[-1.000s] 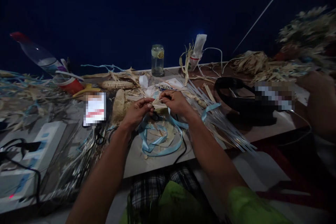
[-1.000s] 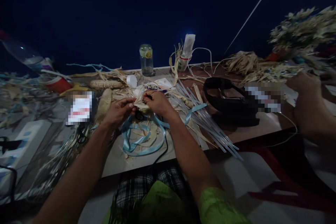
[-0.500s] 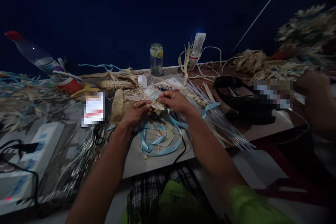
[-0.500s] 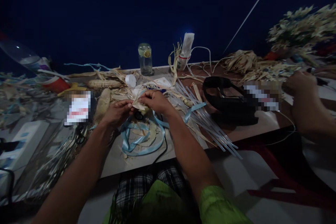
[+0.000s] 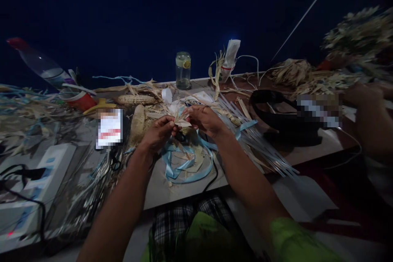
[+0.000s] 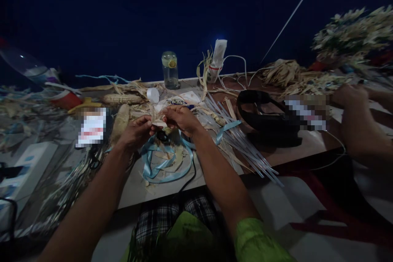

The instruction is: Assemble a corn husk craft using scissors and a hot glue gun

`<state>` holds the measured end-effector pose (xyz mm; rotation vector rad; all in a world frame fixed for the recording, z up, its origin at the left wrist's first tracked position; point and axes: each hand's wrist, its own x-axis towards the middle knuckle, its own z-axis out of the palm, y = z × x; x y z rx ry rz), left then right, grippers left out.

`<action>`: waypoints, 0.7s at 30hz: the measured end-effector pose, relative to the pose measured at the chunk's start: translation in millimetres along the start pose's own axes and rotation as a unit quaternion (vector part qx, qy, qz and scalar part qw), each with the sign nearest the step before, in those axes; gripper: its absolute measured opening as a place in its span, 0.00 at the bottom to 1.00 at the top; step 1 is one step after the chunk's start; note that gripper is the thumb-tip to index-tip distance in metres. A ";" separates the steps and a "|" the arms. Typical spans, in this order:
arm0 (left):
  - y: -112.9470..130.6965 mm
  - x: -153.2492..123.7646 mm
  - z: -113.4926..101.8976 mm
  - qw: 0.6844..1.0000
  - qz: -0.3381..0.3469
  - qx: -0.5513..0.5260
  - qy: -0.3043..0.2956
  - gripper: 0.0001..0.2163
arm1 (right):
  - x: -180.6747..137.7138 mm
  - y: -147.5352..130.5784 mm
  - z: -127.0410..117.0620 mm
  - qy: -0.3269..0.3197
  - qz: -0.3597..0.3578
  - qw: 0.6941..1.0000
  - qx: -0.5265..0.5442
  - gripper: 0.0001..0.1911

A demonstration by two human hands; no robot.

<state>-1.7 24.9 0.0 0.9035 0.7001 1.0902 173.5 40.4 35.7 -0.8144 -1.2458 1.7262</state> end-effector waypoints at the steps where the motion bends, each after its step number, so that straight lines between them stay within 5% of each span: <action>1: -0.1 0.0 -0.2 1.000 0.006 -0.002 0.001 0.11 | -0.5 -0.7 0.2 0.002 -0.010 1.000 0.011 0.18; 8: 1.6 0.3 -1.2 0.999 0.026 -0.027 0.012 0.11 | 2.5 5.8 1.0 0.006 -0.089 0.995 -0.043 0.19; 21: 2.7 -1.7 0.4 1.000 0.001 -0.008 -0.015 0.11 | 0.5 4.8 5.8 0.032 -0.075 0.987 -0.138 0.11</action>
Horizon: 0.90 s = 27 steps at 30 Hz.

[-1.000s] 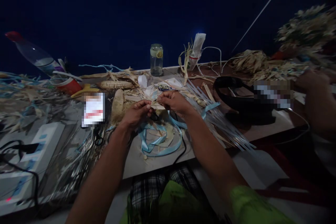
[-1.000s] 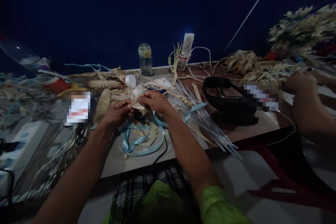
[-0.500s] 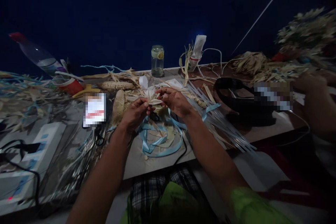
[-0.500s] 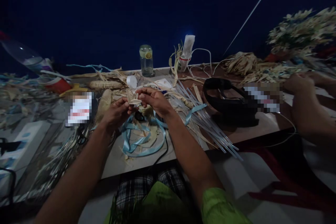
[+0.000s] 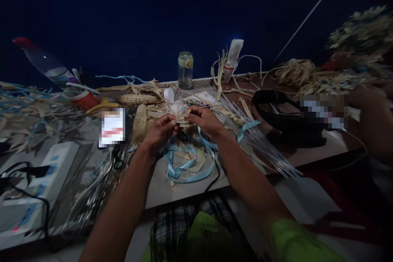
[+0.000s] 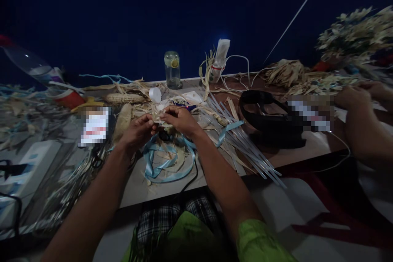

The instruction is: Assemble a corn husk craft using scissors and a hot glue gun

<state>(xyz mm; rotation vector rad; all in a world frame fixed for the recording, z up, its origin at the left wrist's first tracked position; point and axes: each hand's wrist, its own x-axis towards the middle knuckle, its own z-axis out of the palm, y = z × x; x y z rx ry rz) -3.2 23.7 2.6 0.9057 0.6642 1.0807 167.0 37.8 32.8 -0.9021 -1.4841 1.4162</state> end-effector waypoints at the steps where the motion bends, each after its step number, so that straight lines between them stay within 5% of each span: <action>1: 0.0 -0.2 -0.3 1.000 -0.003 0.002 -0.004 0.11 | 0.3 0.1 0.5 0.005 0.004 1.000 -0.005 0.11; 10: 0.2 -1.1 0.1 0.999 -0.024 0.020 0.014 0.12 | 3.6 7.9 -0.9 0.019 0.081 0.991 0.107 0.13; 27: -0.8 1.8 1.8 0.999 0.005 0.022 0.036 0.12 | 6.3 7.0 13.9 0.074 0.100 0.971 0.202 0.09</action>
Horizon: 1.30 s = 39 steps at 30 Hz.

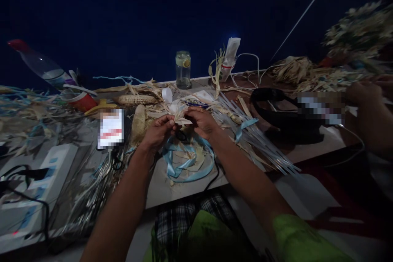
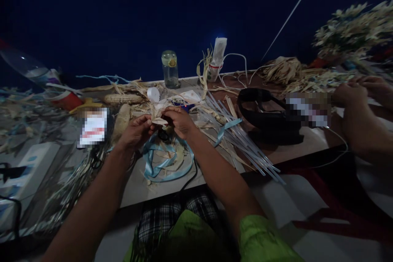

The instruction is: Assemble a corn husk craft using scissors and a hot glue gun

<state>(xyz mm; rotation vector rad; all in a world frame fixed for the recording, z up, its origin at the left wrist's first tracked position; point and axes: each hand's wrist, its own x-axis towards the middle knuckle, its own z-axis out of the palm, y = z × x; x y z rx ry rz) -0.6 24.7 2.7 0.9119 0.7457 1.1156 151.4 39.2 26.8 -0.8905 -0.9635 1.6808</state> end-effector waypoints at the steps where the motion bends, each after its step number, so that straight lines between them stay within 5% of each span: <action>1: -0.1 -0.2 -0.1 1.000 0.000 0.002 0.003 0.12 | 0.4 1.5 0.8 0.006 -0.009 1.000 0.003 0.09; 5: -0.6 -1.0 -0.8 1.000 0.005 0.004 -0.006 0.11 | 4.6 7.6 0.7 0.012 -0.013 0.999 0.047 0.08; 13: -4.3 -0.1 -3.7 1.000 0.014 0.017 -0.012 0.10 | 7.6 7.7 -2.4 -0.007 0.159 0.965 0.207 0.05; 20: -4.7 0.9 -6.3 1.000 0.012 0.015 0.001 0.12 | 6.1 5.5 -1.7 0.007 0.134 0.955 0.266 0.07; 24: 0.3 1.4 -11.1 1.000 0.004 -0.018 0.026 0.13 | 7.3 -5.9 -16.1 -0.005 0.050 0.962 0.268 0.08; 30: -0.3 6.5 -22.0 0.995 0.073 -0.041 0.053 0.12 | 12.1 -4.8 -20.7 0.124 -0.054 0.989 0.058 0.13; 34: -2.5 7.3 -21.8 0.993 0.095 -0.044 0.049 0.11 | 16.1 9.9 -15.9 0.109 -0.119 0.979 -0.124 0.07; 39: -1.9 6.8 -17.7 0.991 0.111 -0.064 0.032 0.10 | 19.2 17.3 -15.2 0.116 -0.132 0.954 -0.244 0.13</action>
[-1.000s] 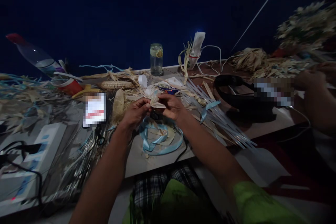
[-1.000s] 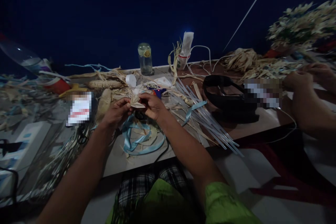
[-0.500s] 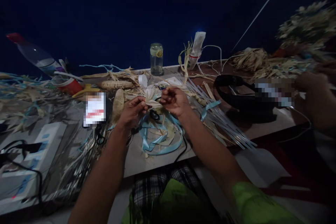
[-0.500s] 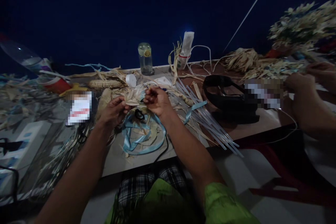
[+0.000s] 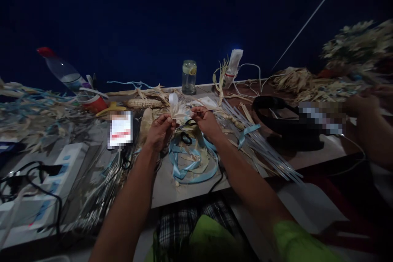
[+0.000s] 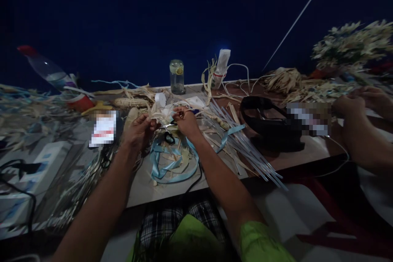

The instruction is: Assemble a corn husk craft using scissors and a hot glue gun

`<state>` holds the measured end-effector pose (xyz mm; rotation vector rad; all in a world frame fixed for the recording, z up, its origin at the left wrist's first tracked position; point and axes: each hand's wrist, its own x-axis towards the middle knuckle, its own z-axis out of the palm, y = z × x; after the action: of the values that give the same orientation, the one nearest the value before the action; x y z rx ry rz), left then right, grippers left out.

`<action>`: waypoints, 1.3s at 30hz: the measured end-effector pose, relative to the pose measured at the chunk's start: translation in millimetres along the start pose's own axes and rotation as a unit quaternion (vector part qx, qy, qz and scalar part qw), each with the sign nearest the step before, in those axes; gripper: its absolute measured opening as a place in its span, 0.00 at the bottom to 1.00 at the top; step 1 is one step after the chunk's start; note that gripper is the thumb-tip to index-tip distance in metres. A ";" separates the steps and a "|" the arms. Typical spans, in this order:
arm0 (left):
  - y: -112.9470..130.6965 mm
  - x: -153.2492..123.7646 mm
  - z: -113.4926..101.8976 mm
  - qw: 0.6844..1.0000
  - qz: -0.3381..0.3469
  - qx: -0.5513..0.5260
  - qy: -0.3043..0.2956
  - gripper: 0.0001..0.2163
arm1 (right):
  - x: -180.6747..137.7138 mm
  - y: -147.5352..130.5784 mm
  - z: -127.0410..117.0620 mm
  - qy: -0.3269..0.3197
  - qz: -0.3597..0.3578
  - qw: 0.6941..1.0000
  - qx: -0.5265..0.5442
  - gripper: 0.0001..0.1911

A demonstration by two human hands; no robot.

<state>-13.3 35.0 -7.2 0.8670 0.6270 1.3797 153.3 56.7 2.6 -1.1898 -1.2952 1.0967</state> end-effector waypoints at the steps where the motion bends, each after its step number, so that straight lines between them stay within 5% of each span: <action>1: 0.2 0.1 0.6 1.000 0.004 -0.006 0.000 0.10 | 0.0 -0.8 0.4 -0.007 0.001 1.000 -0.003 0.14; 9: 1.7 0.8 0.9 0.999 0.010 -0.031 0.005 0.13 | 3.2 -15.2 -8.2 -0.046 -0.012 0.995 -0.083 0.12; 18: 7.9 -3.6 3.7 0.999 -0.013 -0.039 0.003 0.13 | 7.4 -24.2 -49.2 0.016 -0.024 0.971 -0.237 0.10; 33: 9.3 -2.5 0.7 0.999 -0.002 -0.053 0.010 0.13 | -0.8 -6.8 -4.4 -0.101 -0.054 0.911 -0.397 0.12; 39: 9.2 -1.9 0.5 0.998 0.004 -0.055 0.009 0.11 | -6.3 -13.6 -6.3 -0.085 -0.026 0.885 -0.457 0.11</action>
<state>-18.3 32.8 0.5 0.7701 0.5569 1.4164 158.6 49.1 15.9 -1.7328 -2.0788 0.5229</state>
